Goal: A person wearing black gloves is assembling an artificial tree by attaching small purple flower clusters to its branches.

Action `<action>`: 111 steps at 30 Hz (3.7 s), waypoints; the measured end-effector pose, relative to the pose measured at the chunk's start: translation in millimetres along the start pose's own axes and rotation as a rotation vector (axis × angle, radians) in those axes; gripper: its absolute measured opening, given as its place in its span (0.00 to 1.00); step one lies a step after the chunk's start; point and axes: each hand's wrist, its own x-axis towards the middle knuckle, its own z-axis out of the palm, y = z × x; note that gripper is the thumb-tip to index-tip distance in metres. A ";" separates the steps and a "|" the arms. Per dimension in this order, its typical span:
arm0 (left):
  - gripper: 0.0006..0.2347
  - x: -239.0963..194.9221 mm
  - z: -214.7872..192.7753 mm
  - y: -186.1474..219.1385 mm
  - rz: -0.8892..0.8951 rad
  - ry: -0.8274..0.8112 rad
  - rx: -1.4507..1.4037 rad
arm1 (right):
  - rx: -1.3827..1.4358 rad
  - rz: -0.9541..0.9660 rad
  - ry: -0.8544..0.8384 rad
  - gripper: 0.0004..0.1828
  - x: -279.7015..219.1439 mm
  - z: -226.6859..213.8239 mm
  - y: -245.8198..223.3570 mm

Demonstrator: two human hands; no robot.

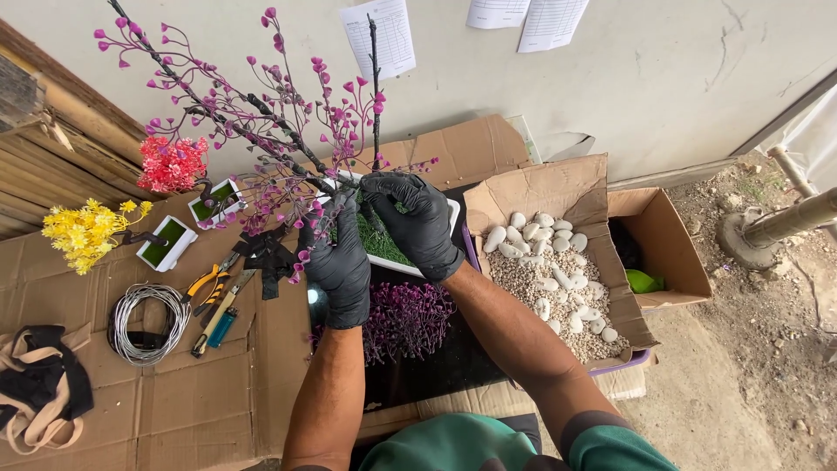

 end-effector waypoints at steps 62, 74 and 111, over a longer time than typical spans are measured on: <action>0.23 17.4 -15.3 25.5 -0.050 -0.052 -0.084 | -0.525 -0.543 0.042 0.09 -4.8 13.9 14.2; 0.36 12.3 -9.7 28.8 -0.036 0.177 -1.105 | -0.296 -0.450 0.026 0.06 -5.8 12.1 31.1; 0.10 21.5 47.7 31.1 -0.165 0.214 -0.948 | -0.226 -0.261 0.091 0.09 -9.5 21.7 22.4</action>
